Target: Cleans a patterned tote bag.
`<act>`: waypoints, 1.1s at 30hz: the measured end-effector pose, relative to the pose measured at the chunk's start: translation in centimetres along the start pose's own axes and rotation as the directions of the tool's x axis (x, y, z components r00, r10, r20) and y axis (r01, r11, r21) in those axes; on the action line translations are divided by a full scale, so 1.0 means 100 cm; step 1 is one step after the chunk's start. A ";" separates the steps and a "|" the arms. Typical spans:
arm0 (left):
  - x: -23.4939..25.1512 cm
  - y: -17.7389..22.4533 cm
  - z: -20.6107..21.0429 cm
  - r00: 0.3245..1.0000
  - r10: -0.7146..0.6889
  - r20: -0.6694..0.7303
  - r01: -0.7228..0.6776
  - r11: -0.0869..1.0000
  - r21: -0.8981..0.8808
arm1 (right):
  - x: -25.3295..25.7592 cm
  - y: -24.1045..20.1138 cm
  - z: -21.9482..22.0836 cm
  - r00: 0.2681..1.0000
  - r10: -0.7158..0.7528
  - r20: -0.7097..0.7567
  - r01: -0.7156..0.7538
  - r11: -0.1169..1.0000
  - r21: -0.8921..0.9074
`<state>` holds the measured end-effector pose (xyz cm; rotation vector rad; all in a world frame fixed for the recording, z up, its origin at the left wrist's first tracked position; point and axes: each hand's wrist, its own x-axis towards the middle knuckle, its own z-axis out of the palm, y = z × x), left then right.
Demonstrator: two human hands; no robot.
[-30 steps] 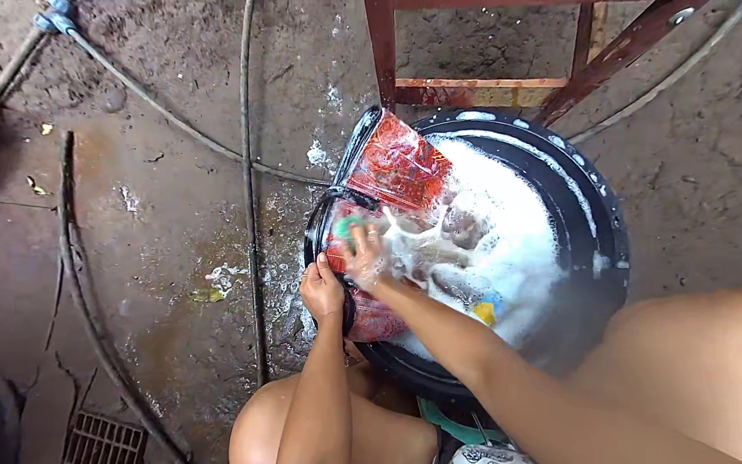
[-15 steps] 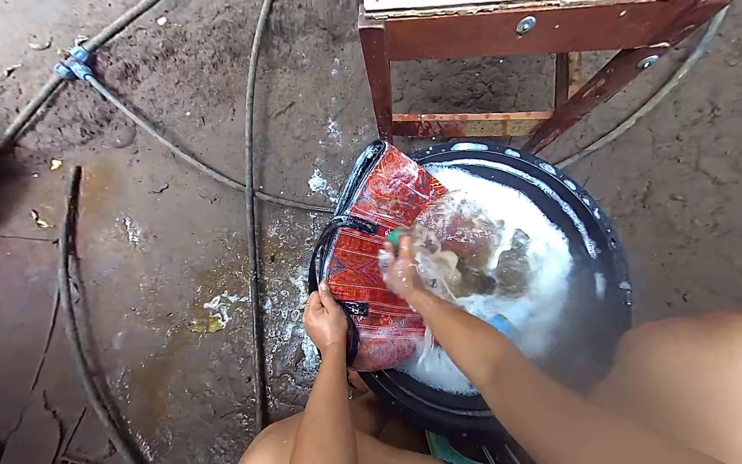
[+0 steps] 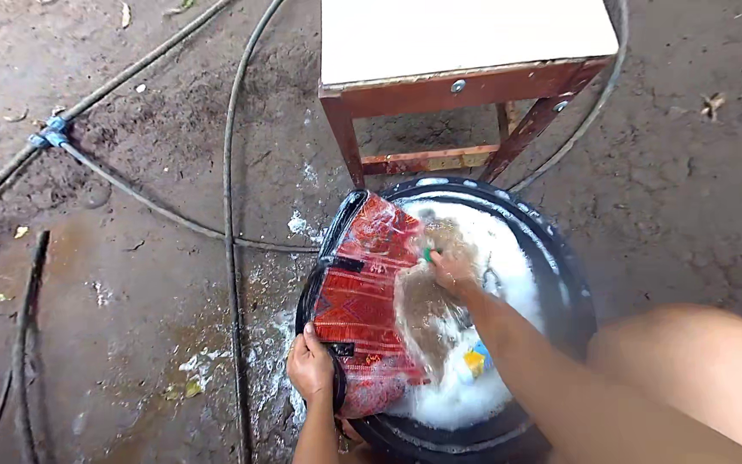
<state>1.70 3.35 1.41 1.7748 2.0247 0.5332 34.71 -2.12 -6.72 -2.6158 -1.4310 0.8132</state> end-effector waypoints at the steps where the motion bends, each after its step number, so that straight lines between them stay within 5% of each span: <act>1: -0.001 0.001 -0.001 1.000 0.000 0.014 0.000 1.000 -0.005 | -0.011 0.014 -0.003 0.997 0.067 0.024 -0.066 0.997 -0.030; 4: -0.003 0.007 -0.007 0.999 0.002 0.036 -0.002 1.000 -0.006 | -0.057 0.031 0.011 0.962 0.273 0.009 -0.272 0.957 0.095; 7: -0.006 0.009 -0.008 0.999 -0.030 0.035 0.030 1.000 -0.002 | -0.112 0.003 0.026 0.914 0.364 0.180 -0.401 0.878 0.262; 12: -0.006 0.002 -0.004 1.000 -0.023 0.009 0.023 1.000 0.016 | -0.168 -0.066 0.071 0.973 0.015 0.229 -0.130 0.858 0.498; 15: -0.011 0.002 -0.008 0.997 -0.059 0.055 0.054 0.996 0.077 | -0.182 -0.096 0.060 0.923 -0.292 0.249 0.118 0.833 0.541; 18: -0.010 0.014 -0.019 0.981 -0.125 0.151 0.106 0.987 0.124 | -0.178 -0.095 0.016 0.850 -0.518 0.095 0.372 0.719 0.587; 22: -0.019 0.030 -0.047 0.875 -0.182 0.449 0.143 0.983 0.118 | -0.174 -0.066 -0.086 0.846 -0.528 -0.071 0.467 0.671 0.576; 24: -0.031 0.037 -0.065 0.753 -0.102 0.651 0.114 0.993 0.023 | -0.172 -0.045 -0.131 0.836 -0.537 -0.113 0.503 0.668 0.548; 26: -0.044 0.038 -0.080 0.561 0.023 0.827 0.021 0.999 -0.043 | -0.172 -0.023 -0.165 0.829 -0.543 -0.133 0.524 0.671 0.525; 28: -0.052 0.030 -0.086 0.421 0.038 0.906 -0.135 0.991 0.021 | -0.173 -0.005 -0.185 0.829 -0.541 -0.142 0.529 0.677 0.512; 30: -0.064 0.028 -0.087 0.414 -0.037 0.910 -0.255 0.954 0.155 | -0.173 0.004 -0.197 0.837 -0.532 -0.129 0.519 0.697 0.494; 33: -0.091 0.041 -0.087 0.537 0.010 0.844 -0.292 0.940 0.175 | -0.174 0.005 -0.211 0.844 -0.530 -0.081 0.507 0.740 0.441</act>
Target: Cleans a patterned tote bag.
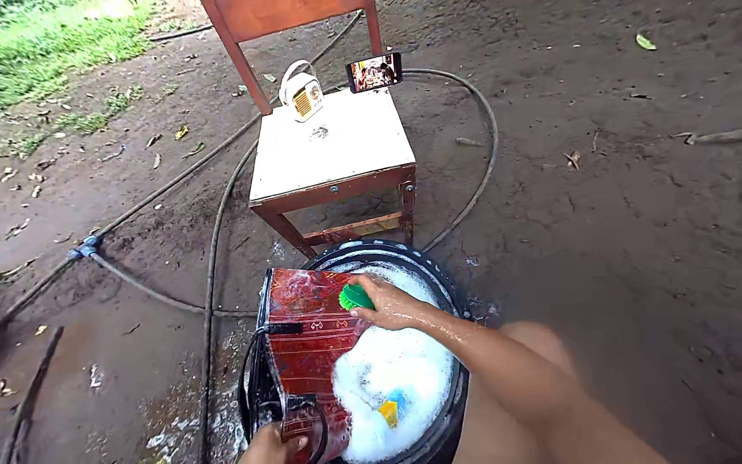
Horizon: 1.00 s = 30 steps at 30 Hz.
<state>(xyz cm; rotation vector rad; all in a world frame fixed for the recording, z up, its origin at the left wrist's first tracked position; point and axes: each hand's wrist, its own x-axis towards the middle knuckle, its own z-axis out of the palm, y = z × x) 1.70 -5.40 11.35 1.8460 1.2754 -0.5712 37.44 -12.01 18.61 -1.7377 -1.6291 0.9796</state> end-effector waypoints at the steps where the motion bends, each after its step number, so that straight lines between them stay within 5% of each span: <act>1: -0.003 0.006 0.006 0.997 0.034 -0.071 -0.038 0.998 -0.056 | 0.001 -0.002 -0.003 1.000 -0.003 0.008 0.003 1.000 -0.002; 5: -0.008 0.043 0.016 0.937 0.105 -0.334 -0.188 0.956 -0.226 | 0.011 0.000 -0.013 0.999 0.020 -0.041 -0.017 0.996 0.089; 11: -0.021 0.115 -0.004 0.854 0.106 -0.510 -0.268 0.929 -0.255 | 0.010 0.004 -0.033 0.971 0.098 -0.220 -0.040 0.967 0.253; 15: -0.034 0.155 -0.014 0.787 0.053 -0.615 -0.418 0.778 -0.468 | 0.001 0.014 -0.045 0.936 0.172 -0.307 -0.068 0.944 0.324; 18: -0.043 0.184 -0.022 0.759 -0.016 -0.651 -0.509 0.610 -0.607 | -0.007 0.026 -0.054 0.902 0.230 -0.366 -0.097 0.933 0.348; 23: -0.052 0.221 -0.044 0.727 -0.124 -0.676 -0.554 0.477 -0.683 | -0.025 0.041 -0.071 0.825 0.293 -0.483 -0.106 0.920 0.377; 30: -0.066 0.251 -0.061 0.750 -0.284 -0.597 -0.561 0.206 -0.802 | -0.047 0.050 -0.089 0.689 0.473 -0.550 -0.242 0.865 0.441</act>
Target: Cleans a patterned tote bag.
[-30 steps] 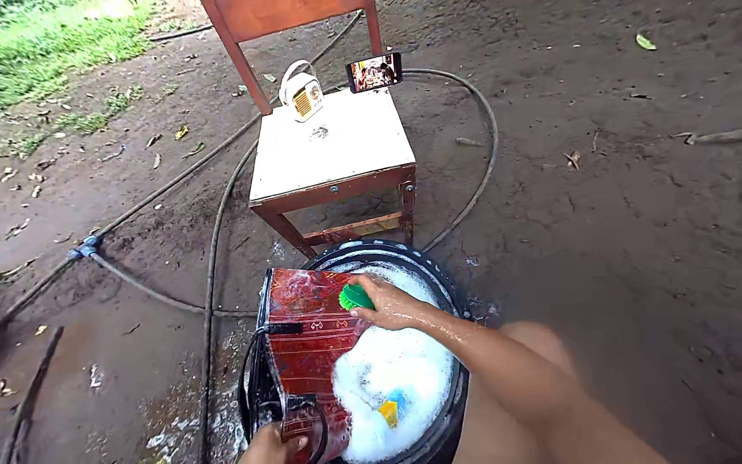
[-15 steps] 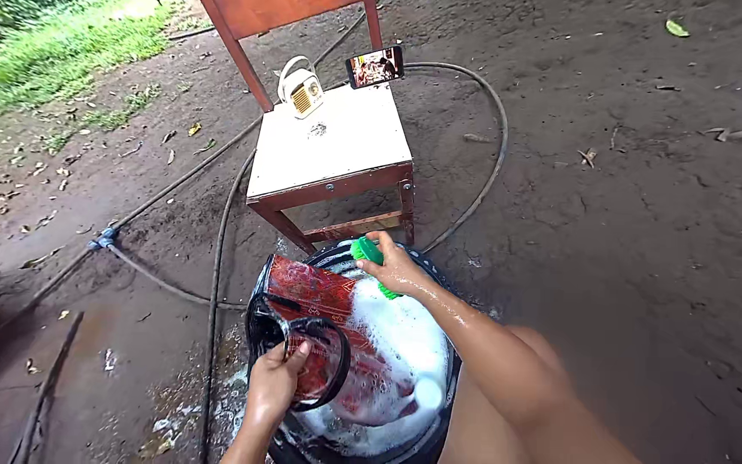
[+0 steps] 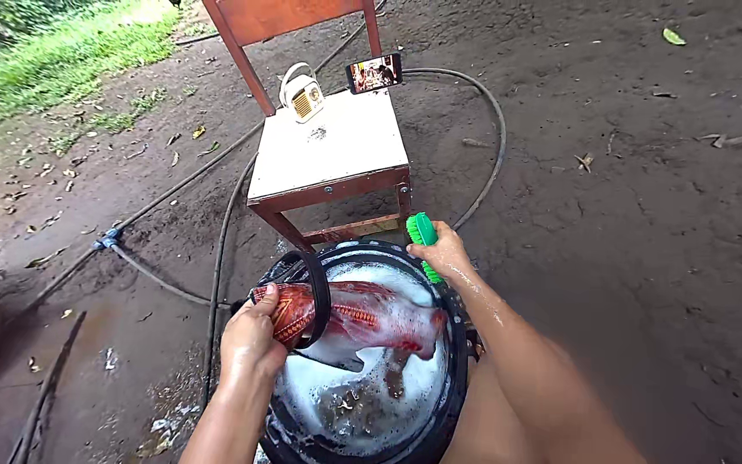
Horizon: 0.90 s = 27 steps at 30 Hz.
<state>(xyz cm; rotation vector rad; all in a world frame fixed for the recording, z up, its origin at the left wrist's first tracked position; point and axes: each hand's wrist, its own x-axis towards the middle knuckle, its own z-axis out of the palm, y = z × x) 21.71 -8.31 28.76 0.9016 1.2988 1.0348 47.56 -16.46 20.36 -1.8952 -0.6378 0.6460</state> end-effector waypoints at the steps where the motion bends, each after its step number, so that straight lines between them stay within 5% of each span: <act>1: -0.001 0.004 0.000 1.000 -0.006 -0.015 0.006 1.000 -0.027 | 0.002 0.001 -0.002 1.000 0.018 0.005 -0.018 1.000 0.014; 7: 0.023 0.016 -0.027 0.999 -0.019 -0.028 0.016 0.995 -0.098 | 0.015 0.026 0.012 0.998 0.040 0.043 -0.045 0.989 0.138; 20: 0.083 -0.031 -0.139 0.994 0.065 -0.084 -0.041 0.964 0.264 | 0.031 0.079 0.088 0.938 0.210 0.277 -0.174 0.973 -0.151; 27: 0.086 -0.056 -0.198 0.990 0.058 -0.128 -0.017 0.953 0.302 | 0.018 0.078 0.128 0.904 0.217 0.368 -0.270 0.958 0.099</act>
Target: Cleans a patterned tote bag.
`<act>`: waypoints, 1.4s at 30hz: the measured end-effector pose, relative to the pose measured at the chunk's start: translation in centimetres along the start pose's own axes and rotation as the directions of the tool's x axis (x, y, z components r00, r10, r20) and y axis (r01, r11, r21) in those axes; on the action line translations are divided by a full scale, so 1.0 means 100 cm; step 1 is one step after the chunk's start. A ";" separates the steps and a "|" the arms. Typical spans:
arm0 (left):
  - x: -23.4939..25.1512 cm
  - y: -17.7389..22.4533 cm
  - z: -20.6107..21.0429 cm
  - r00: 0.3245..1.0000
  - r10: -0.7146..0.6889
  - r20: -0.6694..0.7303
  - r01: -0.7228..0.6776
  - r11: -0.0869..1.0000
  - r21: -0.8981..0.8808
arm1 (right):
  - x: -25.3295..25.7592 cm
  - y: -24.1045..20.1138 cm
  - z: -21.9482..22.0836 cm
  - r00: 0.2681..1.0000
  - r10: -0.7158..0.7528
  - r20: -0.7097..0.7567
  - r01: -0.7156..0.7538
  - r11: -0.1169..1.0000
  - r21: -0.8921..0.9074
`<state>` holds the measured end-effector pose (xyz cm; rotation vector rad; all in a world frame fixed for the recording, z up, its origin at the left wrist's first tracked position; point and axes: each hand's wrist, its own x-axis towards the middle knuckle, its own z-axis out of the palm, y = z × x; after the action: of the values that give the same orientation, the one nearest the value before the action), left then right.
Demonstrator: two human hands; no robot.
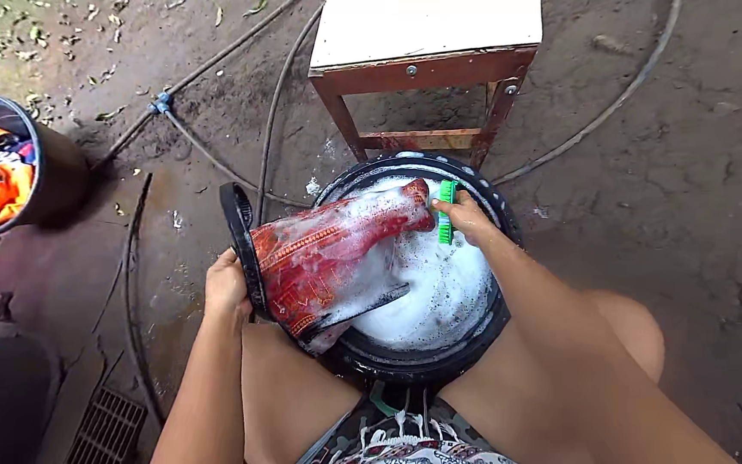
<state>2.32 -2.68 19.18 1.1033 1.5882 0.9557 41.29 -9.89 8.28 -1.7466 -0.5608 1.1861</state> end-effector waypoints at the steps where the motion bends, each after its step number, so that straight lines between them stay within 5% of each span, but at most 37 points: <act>1: -0.005 -0.006 -0.003 1.000 0.014 0.005 -0.014 1.000 -0.004 | -0.001 -0.002 0.003 1.000 0.010 0.020 -0.011 0.999 0.034; 10: -0.010 -0.052 -0.021 0.999 -0.014 -0.052 0.017 0.997 0.070 | -0.001 0.007 0.012 0.977 0.052 0.205 -0.089 0.981 0.174; 19: 0.032 -0.077 -0.027 0.945 -0.161 -0.284 0.267 0.882 0.388 | -0.005 -0.002 0.011 0.991 0.135 -0.024 -0.130 0.980 0.152; 24: 0.046 -0.074 -0.030 0.908 -0.171 -0.382 0.329 0.856 0.398 | -0.001 -0.011 0.003 0.972 0.119 -0.202 -0.065 0.965 0.255; 30: 0.060 -0.067 -0.036 0.894 -0.189 -0.407 0.340 0.877 0.340 | -0.006 -0.028 -0.001 0.957 0.144 -0.252 -0.055 0.943 0.329; 36: 0.049 -0.067 -0.033 0.889 -0.255 -0.380 0.310 0.946 0.090 | -0.023 -0.049 0.003 0.984 -0.014 -0.180 0.077 0.935 0.346; 42: 0.031 -0.078 -0.032 0.947 -0.248 -0.203 0.145 0.897 -0.418 | -0.045 -0.062 -0.007 0.986 -0.115 -0.124 0.150 0.932 0.330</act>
<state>-2.96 -2.22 11.87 0.5402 1.5750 1.2488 40.76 -10.68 15.91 -1.4423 -0.3803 1.0235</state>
